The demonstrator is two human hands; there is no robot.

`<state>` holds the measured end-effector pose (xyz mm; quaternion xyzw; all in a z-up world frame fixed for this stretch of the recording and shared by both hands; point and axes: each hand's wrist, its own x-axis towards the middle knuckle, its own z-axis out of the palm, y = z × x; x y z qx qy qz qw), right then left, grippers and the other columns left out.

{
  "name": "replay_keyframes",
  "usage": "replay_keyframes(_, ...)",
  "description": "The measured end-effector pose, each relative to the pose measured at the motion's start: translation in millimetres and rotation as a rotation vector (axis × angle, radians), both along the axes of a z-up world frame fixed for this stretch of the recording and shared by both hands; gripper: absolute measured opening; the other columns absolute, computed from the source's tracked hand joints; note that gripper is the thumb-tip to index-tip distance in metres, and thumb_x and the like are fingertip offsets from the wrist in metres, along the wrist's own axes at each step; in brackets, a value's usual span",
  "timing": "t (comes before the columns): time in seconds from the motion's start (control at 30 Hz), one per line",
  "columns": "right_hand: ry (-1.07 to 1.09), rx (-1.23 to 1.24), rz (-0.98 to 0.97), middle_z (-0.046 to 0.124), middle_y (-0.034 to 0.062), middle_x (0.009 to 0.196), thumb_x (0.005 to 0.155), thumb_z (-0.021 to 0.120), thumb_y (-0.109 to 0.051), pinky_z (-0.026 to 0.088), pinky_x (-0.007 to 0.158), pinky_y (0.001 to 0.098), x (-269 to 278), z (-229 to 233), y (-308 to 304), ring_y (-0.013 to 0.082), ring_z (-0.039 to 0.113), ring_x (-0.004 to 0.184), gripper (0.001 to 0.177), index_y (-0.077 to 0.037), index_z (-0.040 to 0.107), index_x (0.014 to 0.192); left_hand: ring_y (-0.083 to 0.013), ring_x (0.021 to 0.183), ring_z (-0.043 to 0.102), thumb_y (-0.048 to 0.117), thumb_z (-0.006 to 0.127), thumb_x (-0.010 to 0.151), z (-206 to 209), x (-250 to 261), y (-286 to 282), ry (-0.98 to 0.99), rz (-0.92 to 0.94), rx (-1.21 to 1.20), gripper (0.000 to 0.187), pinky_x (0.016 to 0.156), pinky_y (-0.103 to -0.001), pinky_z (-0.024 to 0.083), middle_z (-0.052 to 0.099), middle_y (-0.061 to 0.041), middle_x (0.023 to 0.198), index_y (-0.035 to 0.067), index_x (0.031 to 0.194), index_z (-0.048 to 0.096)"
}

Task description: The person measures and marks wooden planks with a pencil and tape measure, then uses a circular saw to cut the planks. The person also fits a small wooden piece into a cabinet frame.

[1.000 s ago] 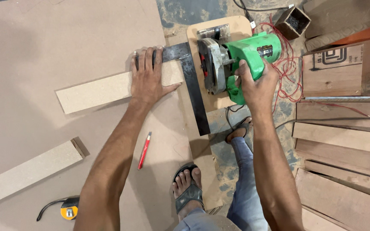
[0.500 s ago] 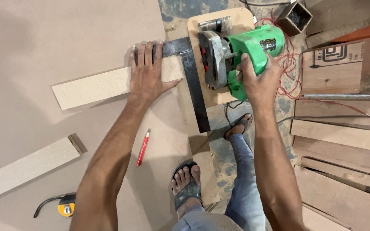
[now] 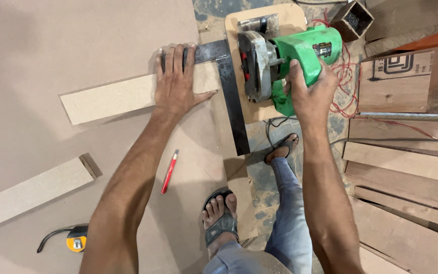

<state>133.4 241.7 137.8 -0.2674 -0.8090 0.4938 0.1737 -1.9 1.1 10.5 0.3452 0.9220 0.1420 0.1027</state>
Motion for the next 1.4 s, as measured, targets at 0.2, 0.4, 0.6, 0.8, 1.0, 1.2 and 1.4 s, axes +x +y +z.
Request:
replay_keyframes(0.2,-0.003,-0.030,0.003,0.067,0.0034,0.078,0.108,0.067,-0.016,0.051,0.052,0.0265,-10,-6,5,0.0110,0.065,0.060,0.020,0.004,0.065,0.107,-0.0383,0.145,0.022,0.079,0.082,0.061,-3,-3,0,0.000,-0.007,0.009,0.133,0.121,-0.063,0.014,0.031,-0.021,0.150,0.004,0.156,0.027)
replay_keyframes(0.4,0.036,0.039,0.049,0.069,0.0037,0.074,0.110,0.065,-0.017,0.056,0.047,0.0273,-33,-23,23,0.0110,0.068,0.057,0.020,0.000,0.068,0.101,-0.0379,0.145,0.025,0.076,0.084,0.062,2,0,-2,-0.002,0.001,0.022,0.132,0.122,-0.063,0.015,0.033,-0.020,0.150,0.004,0.157,0.029)
replay_keyframes(0.6,0.210,-0.158,0.110,0.072,0.0082,0.077,0.109,0.067,-0.014,0.052,0.046,0.0307,-89,-34,52,0.0153,0.068,0.055,0.020,0.001,0.065,0.097,-0.0373,0.145,0.028,0.071,0.088,0.064,9,4,-3,0.082,0.000,0.069,0.129,0.123,-0.062,0.018,0.036,-0.017,0.150,0.004,0.158,0.030)
replay_keyframes(0.8,0.169,-0.168,0.077,0.073,0.0078,0.085,0.113,0.064,-0.015,0.055,0.054,0.0283,-47,-16,75,0.0128,0.068,0.064,0.016,0.000,0.067,0.107,-0.0373,0.146,0.027,0.071,0.089,0.065,10,3,0,0.098,0.000,0.036,0.129,0.124,-0.061,0.017,0.036,-0.019,0.150,0.004,0.158,0.030)
replay_keyframes(1.0,-0.063,0.093,0.064,0.073,0.0076,0.085,0.107,0.061,-0.011,0.058,0.057,0.0268,57,12,53,0.0109,0.070,0.067,0.016,0.003,0.071,0.108,-0.0363,0.147,0.027,0.076,0.086,0.064,4,3,0,0.084,0.014,-0.023,0.132,0.126,-0.060,0.016,0.034,-0.018,0.149,0.005,0.159,0.028)
replay_keyframes(1.2,-0.095,0.013,0.019,0.071,0.0066,0.084,0.105,0.064,-0.009,0.053,0.062,0.0276,116,27,8,0.0116,0.067,0.068,0.015,0.005,0.068,0.102,-0.0360,0.148,0.025,0.078,0.085,0.065,-3,3,-1,0.081,0.008,-0.048,0.133,0.126,-0.059,0.014,0.032,-0.019,0.151,0.006,0.160,0.026)
replay_keyframes(1.4,-0.057,-0.119,-0.039,0.071,0.0064,0.086,0.104,0.065,-0.009,0.052,0.063,0.0264,122,13,-15,0.0107,0.066,0.068,0.015,0.005,0.067,0.103,-0.0360,0.148,0.022,0.081,0.081,0.063,-4,1,3,0.059,0.026,-0.098,0.136,0.126,-0.058,0.011,0.030,-0.018,0.151,0.007,0.159,0.022)
